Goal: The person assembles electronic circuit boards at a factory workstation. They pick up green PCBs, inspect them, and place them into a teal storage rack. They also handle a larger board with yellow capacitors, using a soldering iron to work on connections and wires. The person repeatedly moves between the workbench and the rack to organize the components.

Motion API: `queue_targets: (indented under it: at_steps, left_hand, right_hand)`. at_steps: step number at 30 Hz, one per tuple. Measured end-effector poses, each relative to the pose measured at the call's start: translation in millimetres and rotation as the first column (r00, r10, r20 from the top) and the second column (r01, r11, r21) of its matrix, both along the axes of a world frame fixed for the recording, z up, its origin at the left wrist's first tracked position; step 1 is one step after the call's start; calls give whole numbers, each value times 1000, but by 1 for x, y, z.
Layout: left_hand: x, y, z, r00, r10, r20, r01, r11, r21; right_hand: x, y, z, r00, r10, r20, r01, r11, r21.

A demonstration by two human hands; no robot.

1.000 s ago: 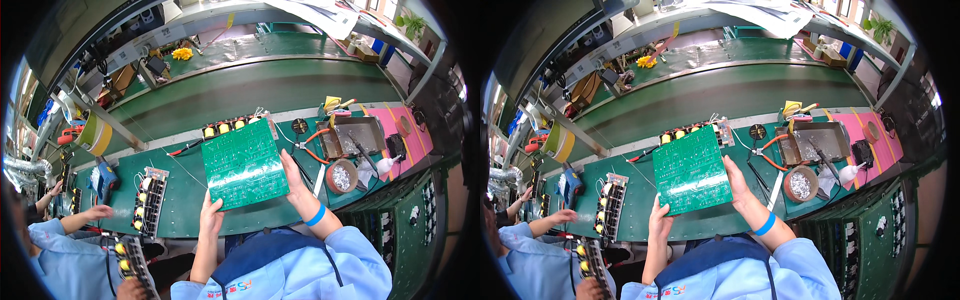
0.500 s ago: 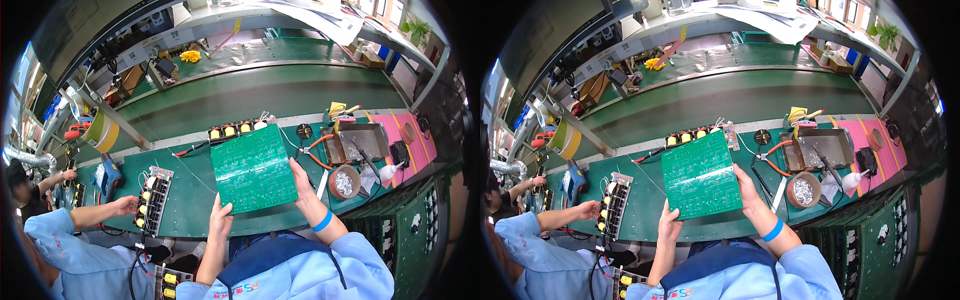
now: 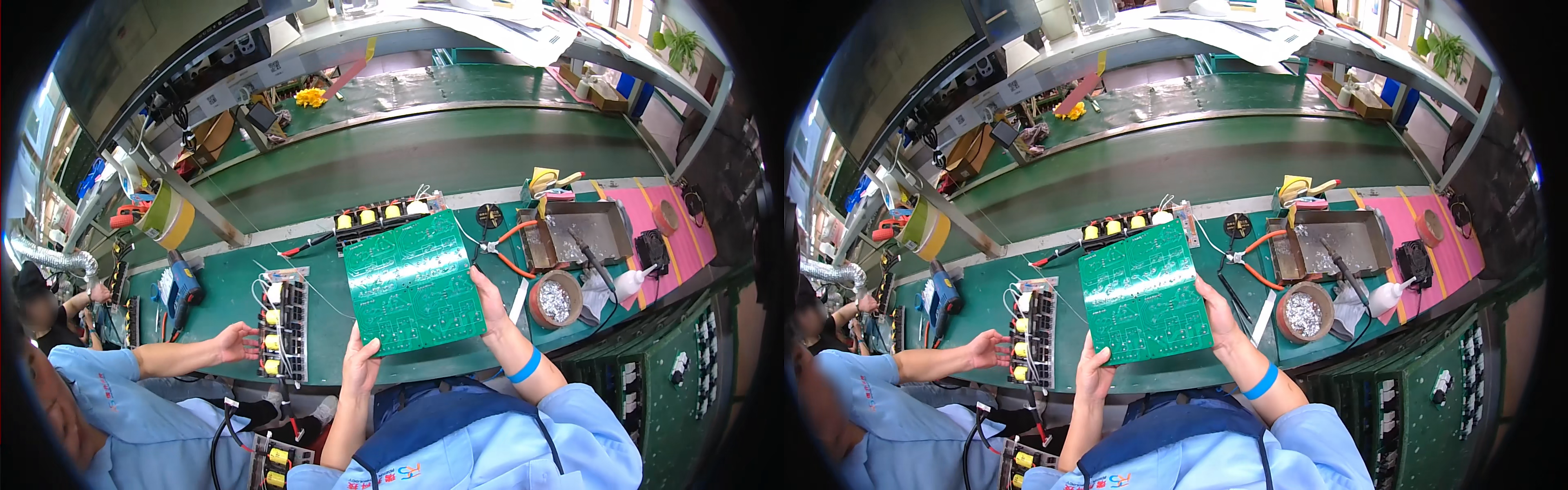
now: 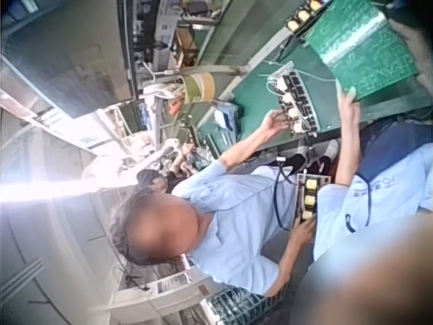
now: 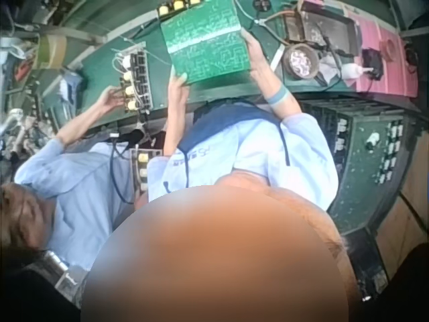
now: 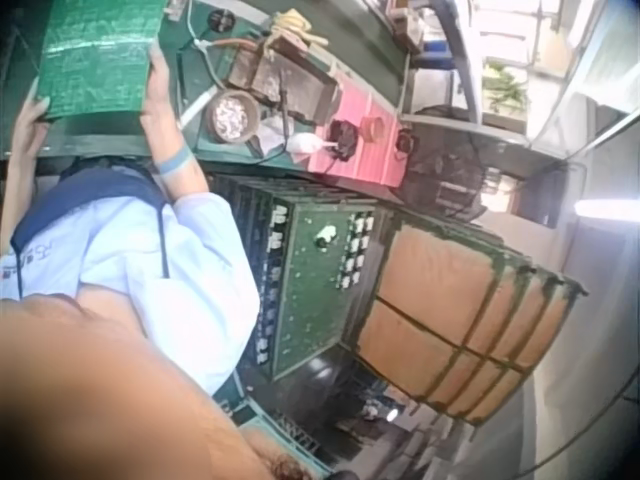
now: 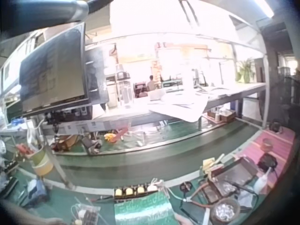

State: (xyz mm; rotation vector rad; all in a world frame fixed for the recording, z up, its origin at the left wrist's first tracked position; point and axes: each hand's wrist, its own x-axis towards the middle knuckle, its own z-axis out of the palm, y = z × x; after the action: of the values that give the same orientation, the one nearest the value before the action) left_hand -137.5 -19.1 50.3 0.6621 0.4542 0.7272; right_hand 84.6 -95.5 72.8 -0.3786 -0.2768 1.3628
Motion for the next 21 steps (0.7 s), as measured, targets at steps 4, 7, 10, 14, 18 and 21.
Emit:
queue_targets:
  at_steps: [4, 7, 10, 14, 18, 21]
  left_hand:
    - [1, -3, 3, 1000, 1, -23, 0, 1000, 29]
    - [3, -7, 5, 999, 9, -47, -6, 999, 50]
    - [5, -10, 12, 1000, 9, -20, -8, 1000, 16]
    - [1, -14, 11, 1000, 21, 5, -21, 1000, 10]
    - [-5, -17, 7, 999, 33, 40, -33, 999, -19]
    - [-4, -20, 6, 996, 92, 5, -92, 994, 53]
  right_hand:
    - [0, -2, 0, 998, -60, -9, 59, 996, -70]
    - [2, -5, 1, 998, -63, 3, 63, 995, -73]
    - [7, -8, -3, 1000, -14, 6, 14, 1000, -11]
    - [14, -7, 1, 985, -48, 164, 53, 998, -29]
    - [46, 14, 30, 857, -60, 512, 122, 989, -88]
    - [52, 34, 52, 677, 16, 736, 210, 954, -214]
